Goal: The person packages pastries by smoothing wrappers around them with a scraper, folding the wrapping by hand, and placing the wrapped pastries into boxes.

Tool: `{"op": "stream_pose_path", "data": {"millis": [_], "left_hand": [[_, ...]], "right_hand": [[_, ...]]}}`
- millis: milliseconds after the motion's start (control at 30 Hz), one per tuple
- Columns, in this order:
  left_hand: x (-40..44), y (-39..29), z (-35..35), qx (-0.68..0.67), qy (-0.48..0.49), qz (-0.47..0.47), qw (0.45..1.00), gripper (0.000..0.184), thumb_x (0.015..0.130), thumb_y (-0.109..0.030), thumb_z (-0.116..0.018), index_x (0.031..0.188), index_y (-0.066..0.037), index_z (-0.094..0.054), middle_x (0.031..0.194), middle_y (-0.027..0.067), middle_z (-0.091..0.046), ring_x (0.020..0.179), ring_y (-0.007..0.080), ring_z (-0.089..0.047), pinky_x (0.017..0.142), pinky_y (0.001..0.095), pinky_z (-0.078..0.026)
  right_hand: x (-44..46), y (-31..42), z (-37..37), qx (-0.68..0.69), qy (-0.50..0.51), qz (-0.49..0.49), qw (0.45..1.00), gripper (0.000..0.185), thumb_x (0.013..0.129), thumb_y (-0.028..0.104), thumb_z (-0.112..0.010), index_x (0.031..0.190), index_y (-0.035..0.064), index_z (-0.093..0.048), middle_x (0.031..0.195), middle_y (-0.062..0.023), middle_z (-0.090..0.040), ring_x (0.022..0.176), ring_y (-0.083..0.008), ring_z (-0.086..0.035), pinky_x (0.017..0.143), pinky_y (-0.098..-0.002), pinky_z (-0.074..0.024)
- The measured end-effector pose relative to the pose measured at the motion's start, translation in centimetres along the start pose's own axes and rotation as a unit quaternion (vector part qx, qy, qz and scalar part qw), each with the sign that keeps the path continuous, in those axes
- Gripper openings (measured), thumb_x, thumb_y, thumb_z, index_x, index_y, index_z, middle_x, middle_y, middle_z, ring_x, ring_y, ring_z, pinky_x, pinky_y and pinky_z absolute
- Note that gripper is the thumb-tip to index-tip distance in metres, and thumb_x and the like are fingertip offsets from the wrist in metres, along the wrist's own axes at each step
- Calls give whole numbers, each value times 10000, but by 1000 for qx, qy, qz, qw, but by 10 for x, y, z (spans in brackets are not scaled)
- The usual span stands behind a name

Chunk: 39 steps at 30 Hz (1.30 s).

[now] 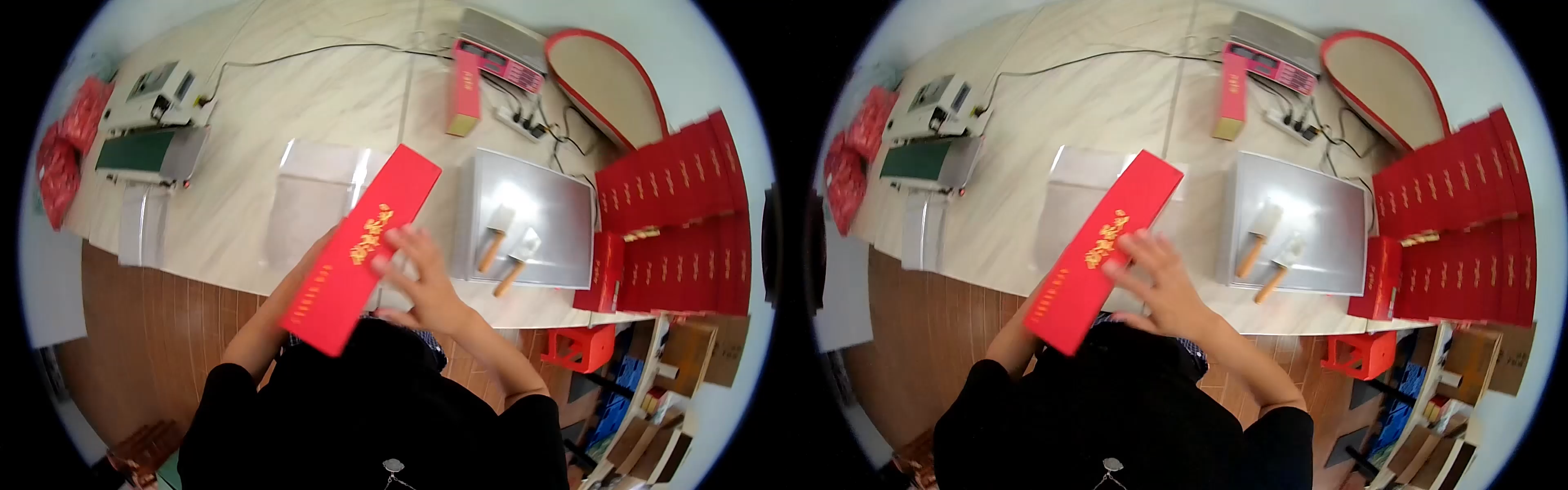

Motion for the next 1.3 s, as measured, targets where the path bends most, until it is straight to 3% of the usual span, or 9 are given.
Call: {"op": "stream_pose_path", "data": {"millis": [100,167,300,400,533,600,700,900,1300], "left_hand": [[-16,-42,33,65,-43,-91,993,633,964,-345,-614,1457,-64,-332,1352,130,-545,1163,248,-596,944,366,-533],[-15,-56,42,258,-84,-198,942,671,942,-379,-643,1459,-80,-336,1355,103,-525,1187,206,-570,965,352,-510],[-13,-66,73,399,-127,-265,869,610,987,-370,-567,1467,-75,-334,1389,136,-491,1294,237,-473,1079,394,-396],[20,-84,159,523,-137,-245,805,559,1003,-368,-525,1450,-65,-378,1433,166,-453,1339,285,-424,1130,417,-320],[2,-147,206,699,-230,-279,617,530,985,-351,-528,1409,-44,-450,1487,191,-394,1380,347,-361,1159,453,-259],[-12,-169,223,791,-267,-326,443,583,953,-315,-560,1430,-17,-409,1514,182,-356,1428,333,-287,1180,476,-203],[-17,-183,238,852,-243,-296,357,698,924,-340,-594,1474,-1,-328,1560,164,-285,1464,300,-226,1191,494,-160],[-5,-179,254,884,-232,-253,318,917,881,-419,-632,1550,-35,-136,1614,134,-164,1488,307,-163,1192,505,-147],[0,-177,260,878,-236,-279,310,913,879,-465,-612,1537,-7,-177,1611,147,-173,1482,318,-177,1186,517,-155]], "right_hand": [[18,-5,-47,143,-65,-259,953,891,862,519,-674,1538,139,-234,1567,-211,-239,1444,-366,-259,1169,-494,-224],[26,-10,-85,471,-187,-499,703,948,882,493,-667,1546,74,-136,1544,-236,-261,1428,-338,-291,1153,-472,-261],[38,-7,-137,451,-211,-578,646,926,896,151,-682,1558,54,-41,1460,-228,-382,1307,-288,-456,1031,-377,-441],[42,-3,-153,394,-244,-637,616,910,886,152,-679,1559,47,-76,1424,-221,-431,1265,-283,-496,1002,-372,-467],[47,-19,-178,114,-219,-611,752,891,846,203,-695,1550,49,-170,1361,-202,-488,1185,-283,-551,968,-375,-480],[66,-24,-182,35,-155,-633,758,910,832,215,-713,1556,87,-177,1376,-210,-472,1196,-300,-548,970,-375,-481],[95,-43,-198,-57,-82,-653,751,914,799,241,-724,1556,153,-219,1315,-222,-485,1129,-336,-587,922,-387,-508],[121,-87,-235,-134,-60,-653,743,897,798,307,-709,1549,166,-238,1235,-206,-501,995,-344,-632,804,-404,-548],[116,-96,-251,-164,-51,-647,743,925,755,256,-734,1541,197,-251,1249,-227,-478,942,-374,-641,690,-439,-565]]}}
Point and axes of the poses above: each hand's wrist, its own x-axis towards the middle knuckle, its own z-axis out of the back of the hand, y = z × x, the point moved 2 cm from there along x, towards the middle knuckle
